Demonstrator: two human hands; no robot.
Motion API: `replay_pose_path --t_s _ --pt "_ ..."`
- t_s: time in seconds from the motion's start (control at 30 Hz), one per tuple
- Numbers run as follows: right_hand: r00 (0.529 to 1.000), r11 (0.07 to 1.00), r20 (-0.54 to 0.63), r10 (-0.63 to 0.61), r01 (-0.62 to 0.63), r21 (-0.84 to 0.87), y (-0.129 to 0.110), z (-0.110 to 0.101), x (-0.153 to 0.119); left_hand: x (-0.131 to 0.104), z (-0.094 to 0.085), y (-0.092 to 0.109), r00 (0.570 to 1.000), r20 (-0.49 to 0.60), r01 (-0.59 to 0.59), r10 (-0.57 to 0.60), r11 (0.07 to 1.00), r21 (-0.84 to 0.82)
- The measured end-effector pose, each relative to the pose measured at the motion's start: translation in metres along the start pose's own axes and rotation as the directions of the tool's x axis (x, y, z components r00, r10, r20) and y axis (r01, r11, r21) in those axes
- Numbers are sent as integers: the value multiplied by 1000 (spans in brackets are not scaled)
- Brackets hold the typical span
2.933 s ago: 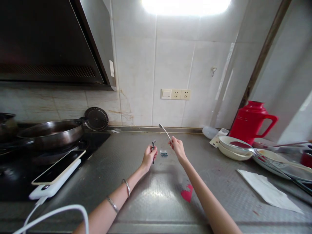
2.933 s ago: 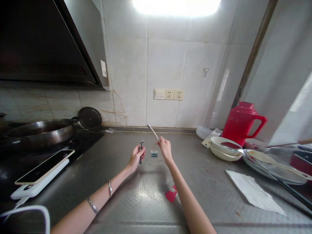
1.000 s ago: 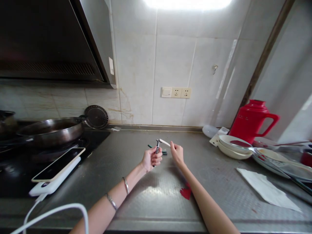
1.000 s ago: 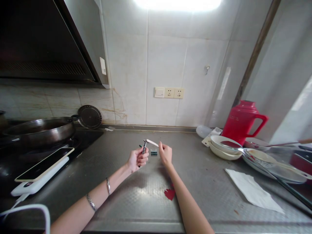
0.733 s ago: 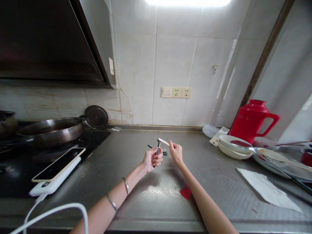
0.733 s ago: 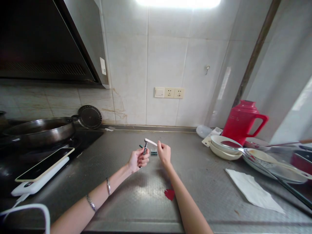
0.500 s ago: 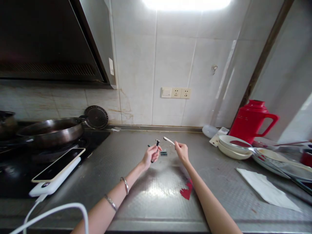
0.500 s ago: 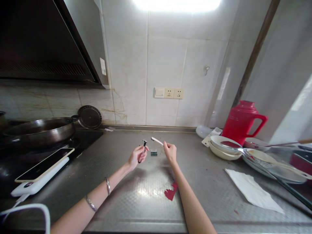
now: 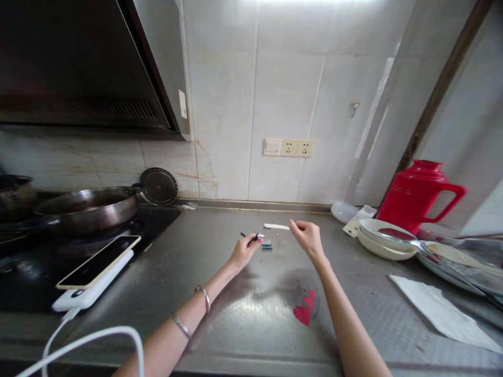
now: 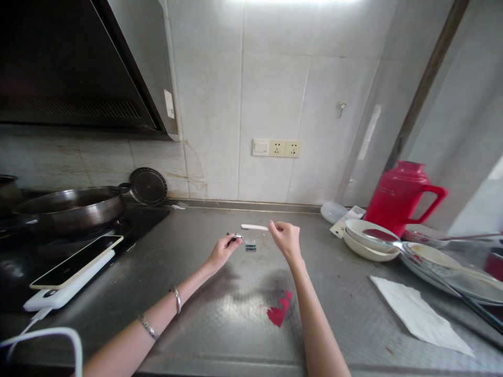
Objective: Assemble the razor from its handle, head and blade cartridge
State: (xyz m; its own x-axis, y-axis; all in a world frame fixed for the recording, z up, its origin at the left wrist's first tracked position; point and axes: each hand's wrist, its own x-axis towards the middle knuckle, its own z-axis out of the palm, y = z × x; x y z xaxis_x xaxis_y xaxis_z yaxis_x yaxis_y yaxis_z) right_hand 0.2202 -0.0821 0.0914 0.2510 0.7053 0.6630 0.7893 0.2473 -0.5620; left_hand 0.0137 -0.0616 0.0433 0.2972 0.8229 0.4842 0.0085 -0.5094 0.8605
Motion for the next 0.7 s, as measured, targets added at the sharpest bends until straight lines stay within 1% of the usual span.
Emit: replay_pose_path --t_s 0.07,0.13,0.23,0.33,0.43,0.57,0.63,0.7 --pt "999 999 12 -49 49 5 -9 4 -3 1 -2 -5 1000 -5 -1 1 1000 31" --pt "996 997 44 -81 81 13 -13 8 -5 1 -4 -8 1000 -7 3 -3 999 51" --pt "992 996 96 -87 87 1 -5 9 -4 1 -6 -7 1000 9 -7 6 996 86" --pt "995 997 65 -70 72 -27 6 4 -1 1 -6 -5 999 23 -28 26 995 92" --pt "997 997 11 -78 78 11 3 3 -2 2 -6 -4 999 24 -25 23 996 86" --pt "991 991 36 -127 125 57 -11 12 -6 2 -6 -4 1000 29 -6 4 997 79" --pt "990 990 45 -131 128 50 -8 14 -6 2 -7 -3 999 35 -7 4 997 75" --pt "993 993 33 -114 112 47 2 13 -6 2 -7 -2 999 43 -9 6 998 68"
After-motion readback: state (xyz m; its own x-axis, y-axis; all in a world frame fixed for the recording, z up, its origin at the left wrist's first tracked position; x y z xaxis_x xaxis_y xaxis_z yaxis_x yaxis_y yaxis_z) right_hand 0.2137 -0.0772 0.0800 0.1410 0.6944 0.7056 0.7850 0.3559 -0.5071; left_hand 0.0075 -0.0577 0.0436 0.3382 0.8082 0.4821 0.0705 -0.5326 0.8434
